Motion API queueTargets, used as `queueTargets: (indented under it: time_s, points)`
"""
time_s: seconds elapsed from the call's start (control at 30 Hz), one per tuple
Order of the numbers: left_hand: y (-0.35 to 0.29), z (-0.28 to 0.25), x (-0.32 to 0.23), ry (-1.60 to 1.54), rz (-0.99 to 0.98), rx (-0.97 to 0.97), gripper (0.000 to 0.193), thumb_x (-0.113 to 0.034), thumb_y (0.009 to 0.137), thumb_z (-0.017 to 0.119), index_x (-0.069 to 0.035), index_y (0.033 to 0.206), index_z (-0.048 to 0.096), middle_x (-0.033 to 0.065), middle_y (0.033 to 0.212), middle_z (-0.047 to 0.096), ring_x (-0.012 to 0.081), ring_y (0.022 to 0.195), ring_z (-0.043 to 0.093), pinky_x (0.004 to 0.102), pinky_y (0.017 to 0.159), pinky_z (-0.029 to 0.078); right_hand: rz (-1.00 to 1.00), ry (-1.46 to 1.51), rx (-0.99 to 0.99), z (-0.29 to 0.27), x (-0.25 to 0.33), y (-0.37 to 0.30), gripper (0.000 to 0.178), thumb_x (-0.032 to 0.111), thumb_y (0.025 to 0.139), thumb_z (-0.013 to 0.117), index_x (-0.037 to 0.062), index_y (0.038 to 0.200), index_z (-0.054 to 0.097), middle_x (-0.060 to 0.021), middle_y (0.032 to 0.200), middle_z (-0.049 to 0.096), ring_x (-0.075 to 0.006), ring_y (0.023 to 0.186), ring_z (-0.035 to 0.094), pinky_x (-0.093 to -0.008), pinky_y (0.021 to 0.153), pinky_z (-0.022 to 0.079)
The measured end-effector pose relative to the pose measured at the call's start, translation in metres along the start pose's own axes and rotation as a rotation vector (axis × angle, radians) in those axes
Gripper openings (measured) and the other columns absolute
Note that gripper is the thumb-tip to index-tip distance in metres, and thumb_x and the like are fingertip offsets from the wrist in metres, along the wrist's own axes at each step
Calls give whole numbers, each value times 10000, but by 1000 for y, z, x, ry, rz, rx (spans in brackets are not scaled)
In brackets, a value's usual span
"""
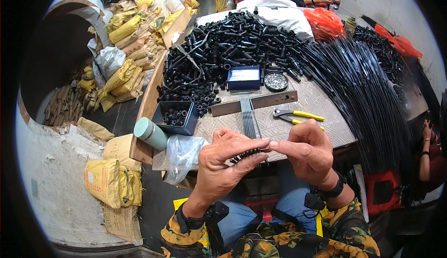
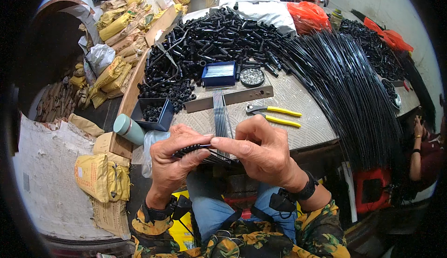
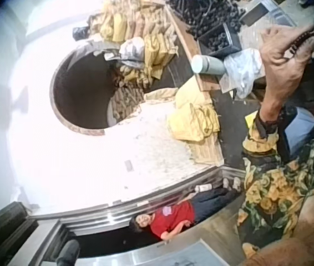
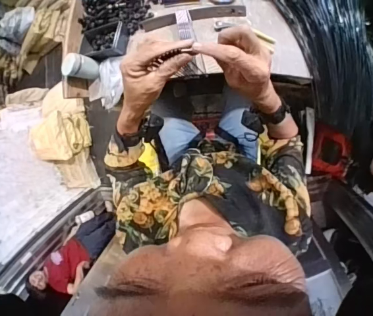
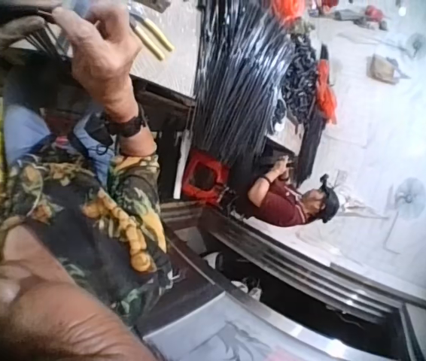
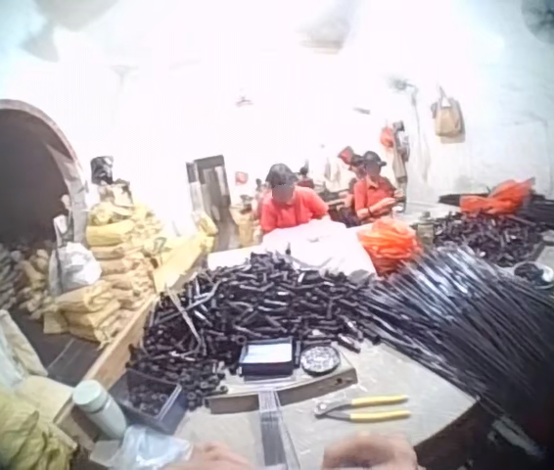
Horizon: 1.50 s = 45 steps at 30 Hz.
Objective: Assembling black umbrella frame components using pliers and other manual tools in a factory setting.
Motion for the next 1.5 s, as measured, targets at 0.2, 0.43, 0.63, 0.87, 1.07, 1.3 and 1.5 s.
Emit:
queueTargets:
  time_s: [0.2,0.43,0.63,0.87,1.07,1.3,1.5]
  points:
    - [-3,-5,2,15,42,6,240,-85,711,712,-72,949,679,24,836,676,100,750,588,263,776,324,-307,-342,121,0,31,11,432,24,603,612,161,1010,662,22,712,453,-51,505,427,-187,426,334]
    - [-1,0,-4,11,157,47,230,-93,720,702,-84,947,667,13,849,667,146,788,601,269,755,380,-204,-223,329,-3,26,38,240,43,665,663,112,894,646,-16,696,493,-127,521,502,-245,449,400]
    - [-3,3,-7,15,219,90,260,-75,708,703,-89,964,659,25,893,665,155,769,608,274,753,391,-87,-196,269,-5,32,33,233,-2,641,624,88,855,613,-41,725,499,-180,550,533,-285,457,431]
    - [-6,9,-7,10,250,113,274,-58,703,702,-95,971,654,26,921,665,147,769,610,281,770,402,-140,-181,258,-5,40,24,228,32,655,644,58,881,627,-43,752,518,-154,568,541,-276,476,443]
    - [-6,9,-18,220,410,119,334,-223,670,738,-95,965,646,22,946,663,150,777,623,276,720,431,-366,-162,297,-2,53,26,256,83,661,638,6,905,623,-38,792,531,-134,580,529,-249,526,445]
    - [-8,11,-13,181,469,120,442,-373,614,711,-95,951,647,15,939,664,161,771,631,270,656,440,-312,-201,276,6,53,20,331,17,609,631,36,939,628,-29,788,530,-135,578,518,-257,469,405]
    - [-8,7,-13,210,447,133,498,-411,583,705,-111,978,656,18,863,667,159,718,625,265,629,428,-325,-119,294,4,52,26,377,23,628,619,37,1004,606,-33,782,539,-131,571,522,-259,476,398]
Point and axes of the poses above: each hand's wrist, its own y-axis towards the middle knuckle, its own z-axis out of the palm, x = y × z, the point moved 8 cm from there along y, towards the middle knuckle
